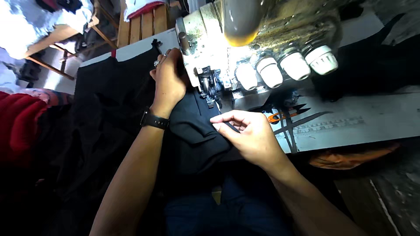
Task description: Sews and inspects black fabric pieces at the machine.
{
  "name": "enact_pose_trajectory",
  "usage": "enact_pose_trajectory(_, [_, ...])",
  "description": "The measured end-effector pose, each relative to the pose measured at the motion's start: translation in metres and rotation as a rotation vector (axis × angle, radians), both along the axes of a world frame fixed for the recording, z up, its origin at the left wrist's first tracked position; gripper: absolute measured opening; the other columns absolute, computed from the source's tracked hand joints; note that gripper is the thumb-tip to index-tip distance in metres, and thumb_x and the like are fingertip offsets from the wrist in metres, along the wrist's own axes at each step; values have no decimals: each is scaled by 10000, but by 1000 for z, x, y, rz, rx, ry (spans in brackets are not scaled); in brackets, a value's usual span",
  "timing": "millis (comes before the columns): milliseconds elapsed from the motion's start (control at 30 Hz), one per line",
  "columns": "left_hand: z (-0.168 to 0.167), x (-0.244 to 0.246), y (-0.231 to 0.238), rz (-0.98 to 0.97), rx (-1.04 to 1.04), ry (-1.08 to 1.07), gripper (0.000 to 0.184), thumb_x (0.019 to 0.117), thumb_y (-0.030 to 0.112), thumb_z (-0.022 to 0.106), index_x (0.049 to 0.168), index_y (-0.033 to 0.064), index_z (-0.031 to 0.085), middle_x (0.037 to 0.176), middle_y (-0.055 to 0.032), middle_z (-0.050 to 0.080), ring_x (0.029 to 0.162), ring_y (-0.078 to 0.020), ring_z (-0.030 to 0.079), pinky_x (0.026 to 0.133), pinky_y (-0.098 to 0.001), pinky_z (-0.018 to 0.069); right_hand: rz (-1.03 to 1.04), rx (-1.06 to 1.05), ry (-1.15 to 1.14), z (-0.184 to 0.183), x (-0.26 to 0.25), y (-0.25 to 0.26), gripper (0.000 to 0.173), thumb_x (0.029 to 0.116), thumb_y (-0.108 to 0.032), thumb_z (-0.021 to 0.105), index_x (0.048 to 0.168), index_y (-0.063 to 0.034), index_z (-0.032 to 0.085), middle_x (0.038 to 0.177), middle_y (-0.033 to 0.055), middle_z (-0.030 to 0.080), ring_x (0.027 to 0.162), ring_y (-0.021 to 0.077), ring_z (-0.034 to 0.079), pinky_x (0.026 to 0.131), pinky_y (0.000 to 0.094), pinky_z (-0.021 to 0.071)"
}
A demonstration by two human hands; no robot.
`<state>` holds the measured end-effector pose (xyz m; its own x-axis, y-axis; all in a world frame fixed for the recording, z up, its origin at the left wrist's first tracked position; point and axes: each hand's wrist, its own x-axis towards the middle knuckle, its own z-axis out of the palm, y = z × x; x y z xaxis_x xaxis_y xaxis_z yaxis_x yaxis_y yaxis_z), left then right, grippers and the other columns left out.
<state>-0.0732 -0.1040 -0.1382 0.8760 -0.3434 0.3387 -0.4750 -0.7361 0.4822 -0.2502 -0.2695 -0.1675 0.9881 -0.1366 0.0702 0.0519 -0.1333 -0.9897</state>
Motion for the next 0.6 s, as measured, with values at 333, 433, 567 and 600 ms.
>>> enact_pose_trajectory(333, [50,-93,106,-290,235,105,462,875,-52,624,1323,52,662,1499,-140,539,1365,-342,528,1095,-591,443,-11,-29,-14,0,10,-1,89,921,-126,760,1008,-140,748,767,-49,695,486,24,485,475,202,438])
enact_pose_trajectory(433, [23,-100,117,-333,114,36,147,876,-25,707,1017,12,716,1490,-139,551,1349,-309,554,1100,-519,460,-38,-182,113,4,-4,-5,304,939,-271,766,1141,-95,622,685,43,612,506,131,529,526,341,504])
enact_pose_trajectory(567, [35,-113,114,-419,-200,38,122,883,-53,684,981,-5,630,1395,-106,619,1341,-196,568,1130,-405,473,-122,-382,66,11,-59,-19,351,914,-244,793,1175,-110,599,855,12,755,773,121,740,749,366,623])
enact_pose_trajectory(600, [38,-112,107,-433,-278,45,126,913,-1,674,1034,-10,641,1281,-96,684,1246,-164,631,1087,-376,513,-139,-409,-6,10,-67,-19,307,893,-202,812,1113,-99,624,895,4,759,816,107,743,777,347,630])
